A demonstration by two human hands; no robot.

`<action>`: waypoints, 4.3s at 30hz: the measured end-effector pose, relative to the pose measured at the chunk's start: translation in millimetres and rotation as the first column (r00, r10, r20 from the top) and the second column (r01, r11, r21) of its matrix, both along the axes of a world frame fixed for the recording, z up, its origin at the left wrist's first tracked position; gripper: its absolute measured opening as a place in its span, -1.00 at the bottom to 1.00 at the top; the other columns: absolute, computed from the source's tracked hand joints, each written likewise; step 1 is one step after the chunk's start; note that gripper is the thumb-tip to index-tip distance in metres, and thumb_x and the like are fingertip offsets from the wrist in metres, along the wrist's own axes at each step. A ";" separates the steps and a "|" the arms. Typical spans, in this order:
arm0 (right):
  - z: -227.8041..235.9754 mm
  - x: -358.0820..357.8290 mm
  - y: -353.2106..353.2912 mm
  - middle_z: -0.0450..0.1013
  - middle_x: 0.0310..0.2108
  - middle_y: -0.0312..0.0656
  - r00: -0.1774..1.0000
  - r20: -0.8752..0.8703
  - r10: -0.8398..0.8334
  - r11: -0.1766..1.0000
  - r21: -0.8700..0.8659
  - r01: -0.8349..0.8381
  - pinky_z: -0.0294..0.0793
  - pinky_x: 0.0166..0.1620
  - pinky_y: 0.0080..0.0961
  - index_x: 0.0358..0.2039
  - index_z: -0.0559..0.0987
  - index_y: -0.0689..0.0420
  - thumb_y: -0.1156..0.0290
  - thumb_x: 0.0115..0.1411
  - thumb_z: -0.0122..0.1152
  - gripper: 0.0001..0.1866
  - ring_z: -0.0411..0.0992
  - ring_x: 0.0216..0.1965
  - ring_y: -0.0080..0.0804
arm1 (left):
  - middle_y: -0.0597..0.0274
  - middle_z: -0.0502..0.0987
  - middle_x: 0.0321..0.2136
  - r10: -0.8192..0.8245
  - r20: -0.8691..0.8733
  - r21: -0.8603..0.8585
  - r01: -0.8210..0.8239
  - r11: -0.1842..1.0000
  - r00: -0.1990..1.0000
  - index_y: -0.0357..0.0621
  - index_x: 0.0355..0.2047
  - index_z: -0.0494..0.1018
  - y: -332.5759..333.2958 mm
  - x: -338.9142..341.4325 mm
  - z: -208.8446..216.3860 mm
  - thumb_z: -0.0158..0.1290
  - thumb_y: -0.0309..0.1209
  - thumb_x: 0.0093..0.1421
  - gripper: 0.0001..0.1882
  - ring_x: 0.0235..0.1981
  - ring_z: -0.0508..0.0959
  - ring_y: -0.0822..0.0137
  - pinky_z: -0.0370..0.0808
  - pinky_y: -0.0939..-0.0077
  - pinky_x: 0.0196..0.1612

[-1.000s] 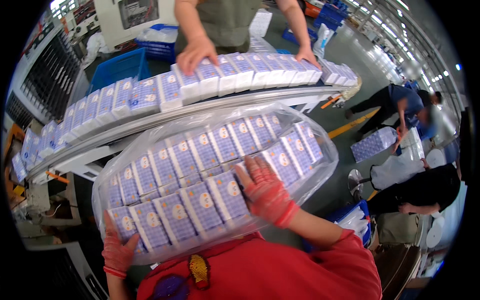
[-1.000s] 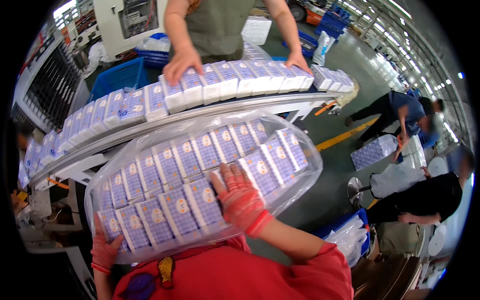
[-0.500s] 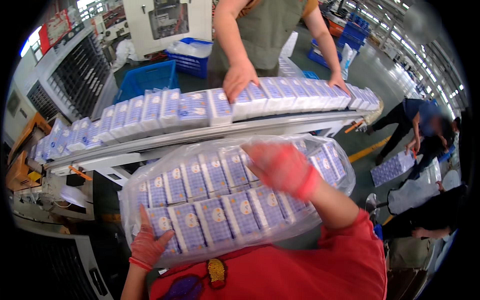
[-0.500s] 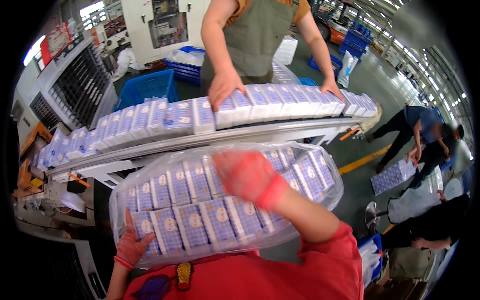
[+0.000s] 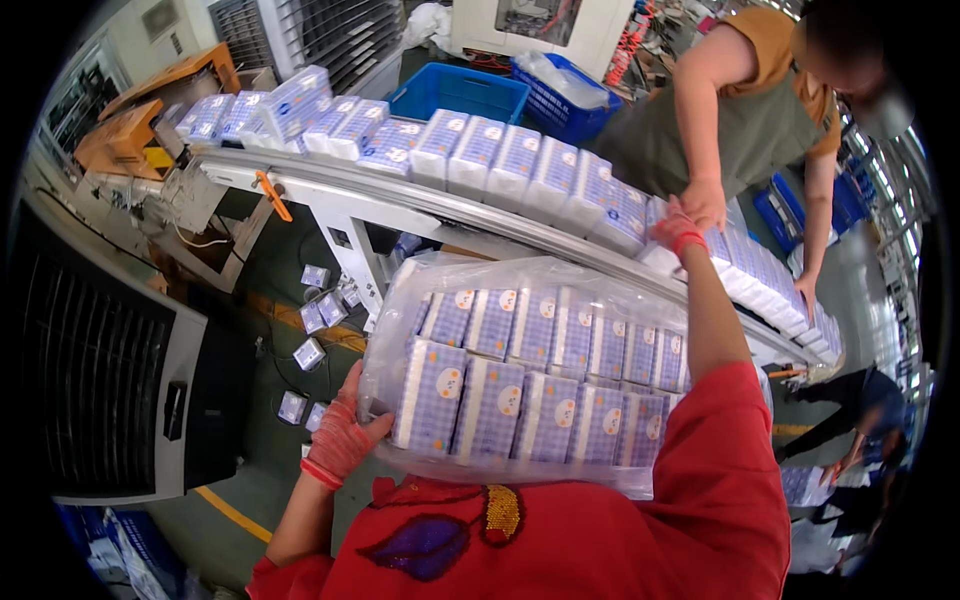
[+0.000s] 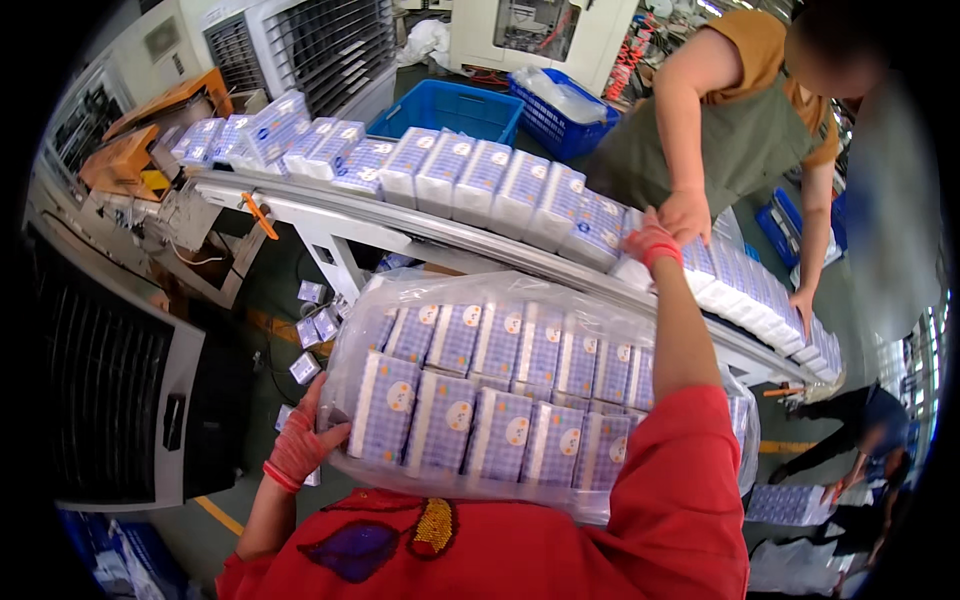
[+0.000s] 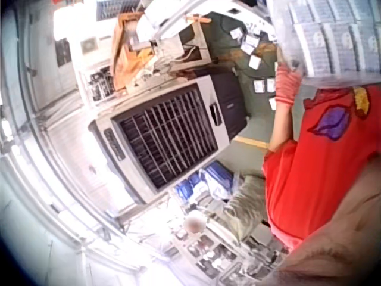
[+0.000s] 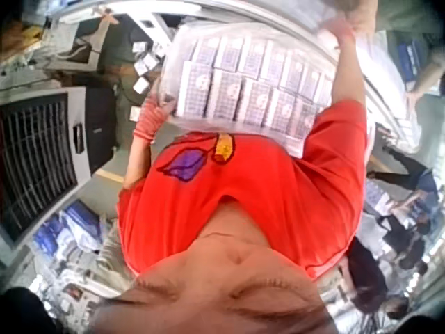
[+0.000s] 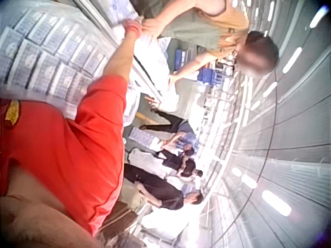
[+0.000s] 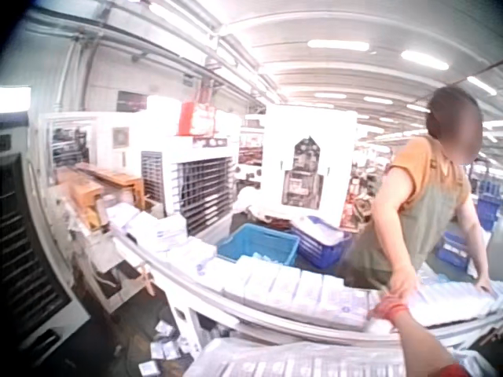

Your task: The person packs paper product units from a conveyor belt into a large plastic bag by hand.

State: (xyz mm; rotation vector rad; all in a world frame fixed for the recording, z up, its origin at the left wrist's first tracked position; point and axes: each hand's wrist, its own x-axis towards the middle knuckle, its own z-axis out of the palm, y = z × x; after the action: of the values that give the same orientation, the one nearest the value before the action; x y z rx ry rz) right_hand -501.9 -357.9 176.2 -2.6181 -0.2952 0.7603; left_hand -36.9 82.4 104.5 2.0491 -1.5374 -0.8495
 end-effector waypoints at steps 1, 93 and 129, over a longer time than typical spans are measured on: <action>-10.9 -11.4 -4.1 0.30 -0.19 0.20 1.000 -0.006 0.029 1.000 -0.001 -0.029 0.32 -0.13 -0.22 -0.07 0.19 0.38 0.02 -0.09 0.07 -0.27 0.34 -0.15 -0.11 | 0.00 0.43 -0.26 0.029 -0.332 -0.057 -0.051 0.997 0.943 -0.20 0.07 0.07 -0.7 3.5 0.2 0.15 -0.27 -0.12 -0.24 -0.24 0.43 0.26 0.37 0.51 -0.20; 36.5 53.1 349.6 0.41 -0.25 -0.06 -0.458 0.059 -0.887 -0.449 0.122 0.885 0.25 -0.09 -0.42 -0.19 0.45 0.17 -0.07 0.05 -0.06 -0.46 0.35 -0.20 -0.25 | -0.07 0.40 -0.19 -0.863 0.366 0.595 0.625 0.506 0.349 -0.11 0.05 0.14 -188.1 79.6 107.3 -0.19 0.07 0.05 -0.33 -0.13 0.40 0.06 0.30 0.36 -0.10; 32.7 -0.4 313.8 0.41 -0.33 -0.02 0.318 0.212 -0.924 0.325 -0.003 0.946 0.38 -0.31 -0.38 -0.10 0.37 0.08 0.07 0.07 -0.05 -0.54 0.41 -0.37 -0.13 | -0.09 0.35 -0.15 -0.743 0.579 0.148 0.853 0.501 0.336 -0.09 0.06 0.10 -197.5 -118.2 31.1 -0.15 -0.13 0.08 -0.44 -0.12 0.36 0.04 0.29 0.30 -0.10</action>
State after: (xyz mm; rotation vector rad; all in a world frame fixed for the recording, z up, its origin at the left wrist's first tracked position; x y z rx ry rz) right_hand -502.3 -44.1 208.9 -2.3263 1.2403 0.0865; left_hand -155.1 -115.1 135.6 1.3212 -2.9967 -0.2742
